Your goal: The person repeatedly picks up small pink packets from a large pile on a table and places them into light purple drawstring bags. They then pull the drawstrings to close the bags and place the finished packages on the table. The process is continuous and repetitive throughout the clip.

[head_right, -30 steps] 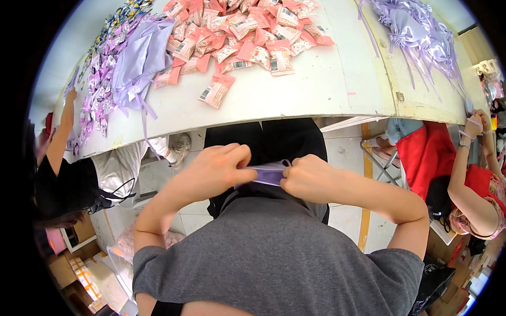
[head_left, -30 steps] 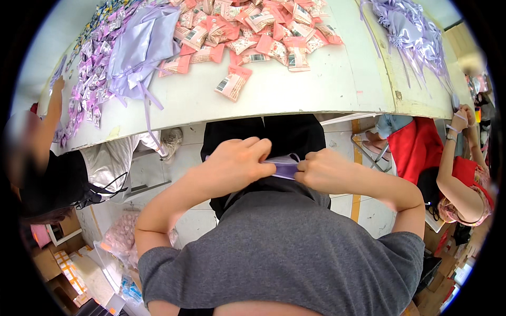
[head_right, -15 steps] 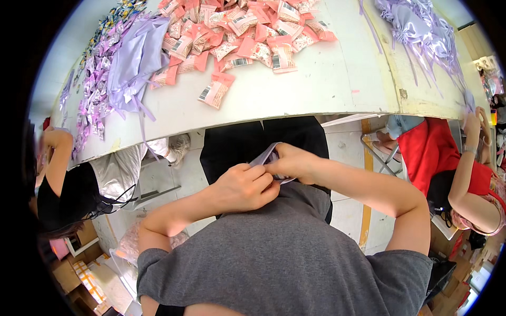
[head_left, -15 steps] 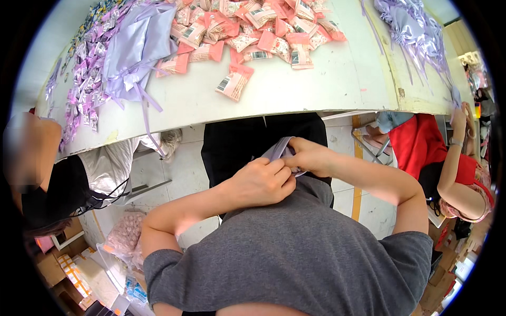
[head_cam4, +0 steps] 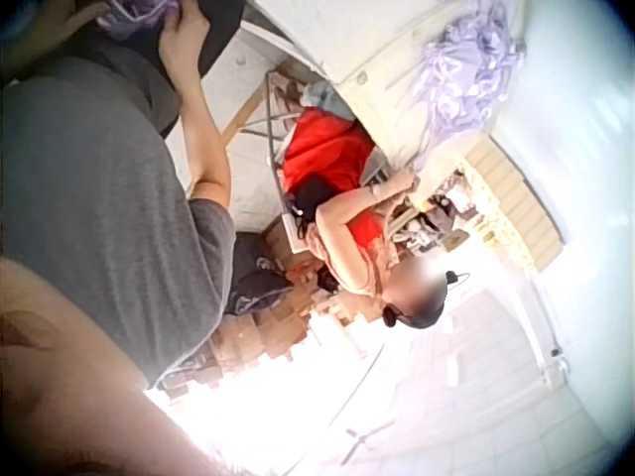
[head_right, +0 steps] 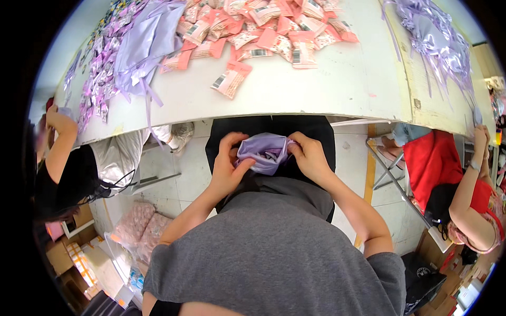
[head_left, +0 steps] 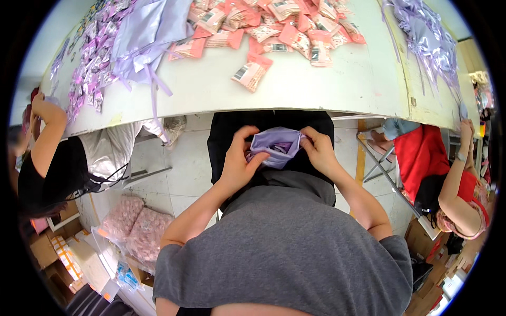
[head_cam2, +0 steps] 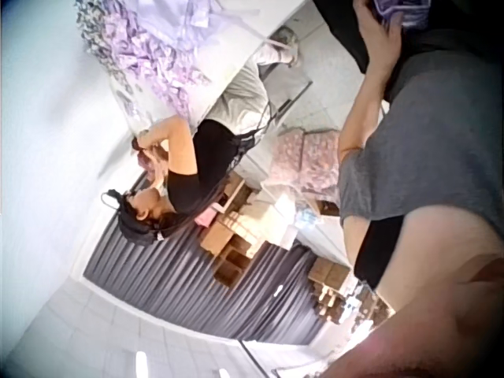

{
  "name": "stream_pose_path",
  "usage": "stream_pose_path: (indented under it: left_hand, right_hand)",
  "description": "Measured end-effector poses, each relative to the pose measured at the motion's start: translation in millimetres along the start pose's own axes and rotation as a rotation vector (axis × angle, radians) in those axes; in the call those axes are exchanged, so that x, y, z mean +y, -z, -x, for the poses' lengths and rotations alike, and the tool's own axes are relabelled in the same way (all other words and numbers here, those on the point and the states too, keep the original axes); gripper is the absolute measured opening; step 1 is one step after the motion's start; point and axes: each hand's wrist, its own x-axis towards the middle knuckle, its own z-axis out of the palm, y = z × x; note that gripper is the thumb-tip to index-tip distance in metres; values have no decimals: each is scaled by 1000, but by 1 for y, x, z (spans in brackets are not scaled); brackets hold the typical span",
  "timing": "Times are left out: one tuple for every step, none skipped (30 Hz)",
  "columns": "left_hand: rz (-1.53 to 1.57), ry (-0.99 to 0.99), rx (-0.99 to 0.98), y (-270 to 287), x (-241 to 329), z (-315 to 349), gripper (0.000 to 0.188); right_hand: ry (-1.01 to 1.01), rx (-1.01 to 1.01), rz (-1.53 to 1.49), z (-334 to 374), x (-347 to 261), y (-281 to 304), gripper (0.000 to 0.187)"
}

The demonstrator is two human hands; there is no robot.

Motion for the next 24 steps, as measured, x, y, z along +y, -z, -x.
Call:
stream_pose_path:
  left_hand:
    - [63, 193, -29, 2, -5, 2, 39]
    - [128, 386, -57, 4, -11, 3, 41]
    - [177, 321, -34, 3, -21, 5, 40]
    - [143, 363, -97, 5, -23, 4, 39]
    - [108, 405, -161, 11, -25, 5, 38]
    - [77, 450, -223, 15, -28, 6, 37]
    - [-81, 397, -290, 21, -22, 3, 37]
    - [-60, 435, -364, 29, -14, 0, 35]
    - [-40, 471, -440, 36, -3, -4, 32]
    - [-20, 505, -519, 42, 4, -5, 29]
    - [322, 519, -391, 47, 5, -3, 26]
    - [659, 521, -254, 53, 7, -1, 23]
    - [993, 511, -101, 60, 14, -1, 20]
    - [1203, 459, 101, 71, 25, 1, 21]
    - [1296, 422, 160, 76, 34, 5, 19]
    - [1391, 372, 230, 80, 42, 15, 17]
    - [1406, 316, 175, 81, 57, 19, 14]
    - [1408, 265, 132, 80, 76, 18, 12]
    - [1385, 175, 26, 80, 91, 9, 12]
    - [1314, 124, -58, 83, 109, -2, 15]
    - [1158, 22, -137, 82, 128, -17, 21]
    - [834, -77, -185, 82, 147, -30, 19]
    - [744, -33, -342, 81, 174, -37, 25]
    - [707, -216, -531, 72, 192, -51, 30]
  right_hand:
    - [-179, 0, -115, 2, -6, -2, 17]
    - [-136, 26, -65, 2, -6, -4, 14]
    - [-96, 53, -15, 2, -4, -5, 12]
    - [-56, 84, 36, 3, 0, -4, 12]
    - [68, 83, -68, 1, 22, -8, 12]
    - [-16, -22, -141, 1, 23, -1, 12]
    - [-101, -122, -215, 2, 20, 8, 13]
    - [-186, -220, -288, 2, 14, 17, 13]
    - [-325, -286, -446, 5, 4, 25, 17]
    - [-328, -265, -653, 8, 0, 29, 17]
    - [-327, -240, -861, 13, -2, 31, 18]
    - [-320, -214, -1069, 18, -3, 33, 19]
    - [-215, -101, -1181, 23, -1, 38, 21]
    - [-19, -104, -1490, 32, 5, 53, 18]
    - [-2, -85, -1763, 46, 8, 71, 23]
    - [-90, -116, -1940, 61, -14, 81, 29]
    - [5, -154, -1961, 75, -35, 90, 33]
    - [80, -157, -1919, 80, -40, 101, 28]
    - [143, -8, -1898, 82, -48, 108, 23]
    - [324, 32, -1836, 75, -52, 116, 16]
    - [527, 232, -1435, 69, -73, 116, 12]
    - [698, 429, -1008, 63, -98, 108, 10]
    - [749, 484, -542, 54, -109, 101, 9]
    - [807, 323, -59, 46, -115, 95, 10]
